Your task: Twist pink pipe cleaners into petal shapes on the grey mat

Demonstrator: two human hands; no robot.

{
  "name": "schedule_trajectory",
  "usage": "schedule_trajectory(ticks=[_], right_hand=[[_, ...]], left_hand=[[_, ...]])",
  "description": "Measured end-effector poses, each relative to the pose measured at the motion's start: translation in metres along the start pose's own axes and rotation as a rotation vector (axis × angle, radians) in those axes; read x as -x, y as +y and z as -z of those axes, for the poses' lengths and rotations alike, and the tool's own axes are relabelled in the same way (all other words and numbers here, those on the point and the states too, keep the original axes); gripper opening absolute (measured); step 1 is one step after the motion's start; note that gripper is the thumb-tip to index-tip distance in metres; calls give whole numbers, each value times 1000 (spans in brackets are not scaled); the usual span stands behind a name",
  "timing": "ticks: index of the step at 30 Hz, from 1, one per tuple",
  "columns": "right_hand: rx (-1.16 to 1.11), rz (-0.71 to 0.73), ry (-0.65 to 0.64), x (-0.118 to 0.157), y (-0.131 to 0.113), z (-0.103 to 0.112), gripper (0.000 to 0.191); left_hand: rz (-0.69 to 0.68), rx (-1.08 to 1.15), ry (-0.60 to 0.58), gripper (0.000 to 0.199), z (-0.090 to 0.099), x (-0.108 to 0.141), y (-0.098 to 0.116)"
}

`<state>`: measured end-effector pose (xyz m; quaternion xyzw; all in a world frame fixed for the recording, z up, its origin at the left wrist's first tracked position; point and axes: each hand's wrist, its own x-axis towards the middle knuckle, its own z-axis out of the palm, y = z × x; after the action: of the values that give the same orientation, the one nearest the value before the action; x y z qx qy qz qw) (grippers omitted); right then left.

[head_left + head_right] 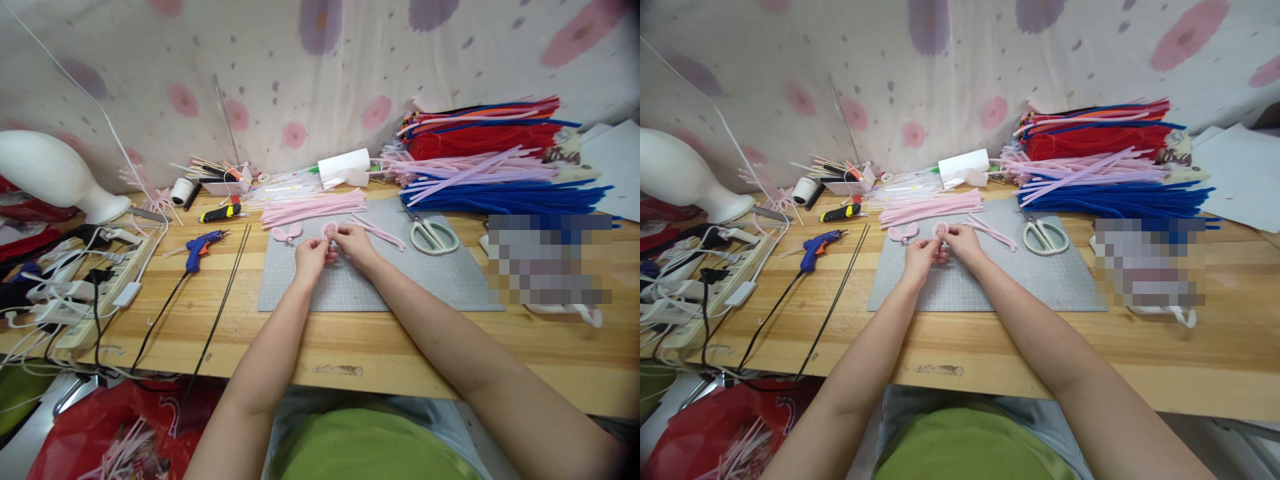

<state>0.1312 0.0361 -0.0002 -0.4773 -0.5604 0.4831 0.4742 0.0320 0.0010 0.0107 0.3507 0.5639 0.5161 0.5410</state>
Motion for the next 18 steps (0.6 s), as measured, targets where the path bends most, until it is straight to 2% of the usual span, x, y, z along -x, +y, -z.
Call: schedule_trajectory(ticks=[13, 18], right_hand=[[143, 70, 64, 0, 8, -4, 18], [-31, -27, -64, 2, -1, 1, 23]], left_hand=[[110, -12, -18, 14, 1, 1, 7], [90, 31, -18, 14, 4, -1, 6]])
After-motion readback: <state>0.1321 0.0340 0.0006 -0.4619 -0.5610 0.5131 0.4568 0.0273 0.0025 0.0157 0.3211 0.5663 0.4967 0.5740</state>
